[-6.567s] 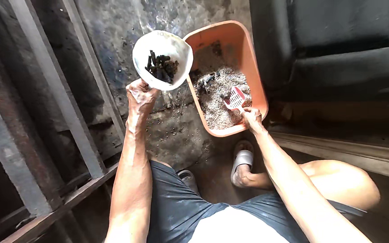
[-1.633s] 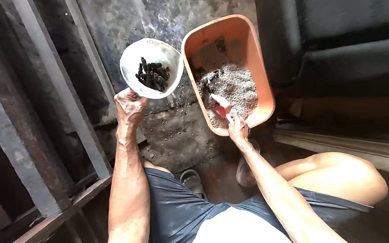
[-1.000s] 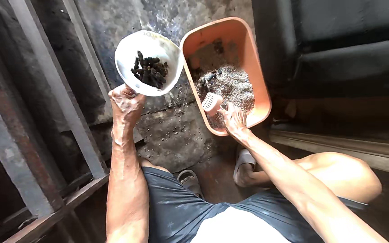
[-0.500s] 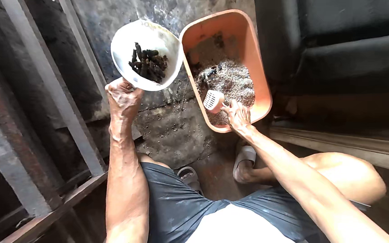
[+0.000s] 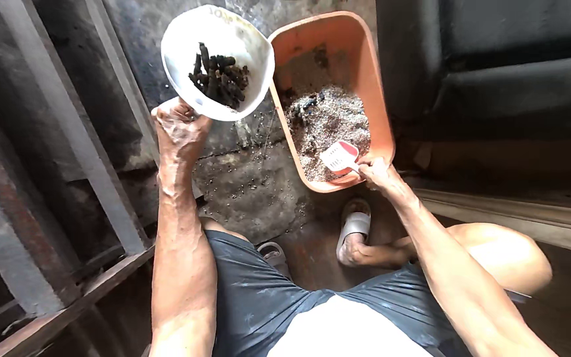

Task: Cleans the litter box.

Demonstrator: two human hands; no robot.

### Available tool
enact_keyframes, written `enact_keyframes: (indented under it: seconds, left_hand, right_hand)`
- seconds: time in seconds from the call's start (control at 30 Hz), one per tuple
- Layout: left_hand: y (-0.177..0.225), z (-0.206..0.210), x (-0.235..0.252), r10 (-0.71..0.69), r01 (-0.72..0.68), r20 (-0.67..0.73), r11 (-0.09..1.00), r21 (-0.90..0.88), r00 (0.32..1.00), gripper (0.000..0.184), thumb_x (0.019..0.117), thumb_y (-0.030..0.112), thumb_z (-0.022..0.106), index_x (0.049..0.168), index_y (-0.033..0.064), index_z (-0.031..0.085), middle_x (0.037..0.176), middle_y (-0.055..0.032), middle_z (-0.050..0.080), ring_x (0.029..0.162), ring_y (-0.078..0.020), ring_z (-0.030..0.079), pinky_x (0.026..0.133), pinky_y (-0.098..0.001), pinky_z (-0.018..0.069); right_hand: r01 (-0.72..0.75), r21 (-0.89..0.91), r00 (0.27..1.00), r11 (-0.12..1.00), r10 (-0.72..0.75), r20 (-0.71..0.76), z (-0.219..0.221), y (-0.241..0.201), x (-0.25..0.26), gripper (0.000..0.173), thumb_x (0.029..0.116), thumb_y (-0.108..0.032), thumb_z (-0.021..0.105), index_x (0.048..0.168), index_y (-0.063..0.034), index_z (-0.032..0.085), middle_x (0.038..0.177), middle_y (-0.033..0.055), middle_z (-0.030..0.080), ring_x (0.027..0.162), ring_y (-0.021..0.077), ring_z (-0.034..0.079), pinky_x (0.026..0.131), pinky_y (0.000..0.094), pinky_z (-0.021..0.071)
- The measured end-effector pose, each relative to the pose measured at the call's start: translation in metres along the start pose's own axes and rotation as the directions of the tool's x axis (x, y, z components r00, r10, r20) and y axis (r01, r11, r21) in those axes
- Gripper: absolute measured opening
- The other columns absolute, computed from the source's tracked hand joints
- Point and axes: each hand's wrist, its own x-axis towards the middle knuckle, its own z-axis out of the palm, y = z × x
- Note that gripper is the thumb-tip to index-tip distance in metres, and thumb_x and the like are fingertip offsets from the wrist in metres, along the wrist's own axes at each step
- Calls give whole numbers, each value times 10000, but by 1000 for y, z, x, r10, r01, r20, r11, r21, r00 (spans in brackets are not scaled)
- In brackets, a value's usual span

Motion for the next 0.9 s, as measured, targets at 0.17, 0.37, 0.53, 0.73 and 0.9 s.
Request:
enact_keyframes:
  seconds: [0.17,0.37,0.53,0.73,0.9]
  left_hand:
    - [-4,-2,-1,-13,13,2,1000,18,1000,227,929,253,695,926,27,716,849,-43,699,767,-8,614,761,-256,494]
    - [-8,-4,-3,-11,11,-12,1000,-6,1000,218,919,269,715,896,53,701,811,8,672,737,32,582,736,-227,476]
    - [-8,-6,-4,-14,14,-14,1000,-21,1000,220,915,266,727,923,46,721,846,-6,696,771,34,606,764,-213,490]
    - [-8,-3,-4,-5,4,-18,1000,-7,1000,205,920,257,723,909,53,723,835,1,700,764,50,606,761,-197,489]
    - [-8,0,-2,-11,11,-24,1000,7,1000,200,920,248,722,895,49,715,822,-13,692,746,24,605,744,-218,489]
  right_hand:
    - [18,91,999,996,-20,27,23,6,0,291,1045,-328,584,1170,-112,734,847,142,701,625,265,595,594,487,489]
    - [83,-36,996,996,-83,-18,44,-1,4,279,1026,-298,590,1118,-91,753,909,188,722,805,378,688,735,627,529]
    - [103,-13,992,995,-104,-67,65,-14,9,286,1039,-274,567,1138,-68,739,996,231,710,907,422,681,785,649,516]
    - [119,-75,988,990,-126,-87,91,-20,18,295,1073,-251,518,1191,-55,704,1071,268,698,1003,475,666,809,679,503]
    - [51,-141,996,989,-61,-68,97,-29,37,286,1060,-210,500,1223,-50,673,1139,268,689,1075,471,657,841,677,501]
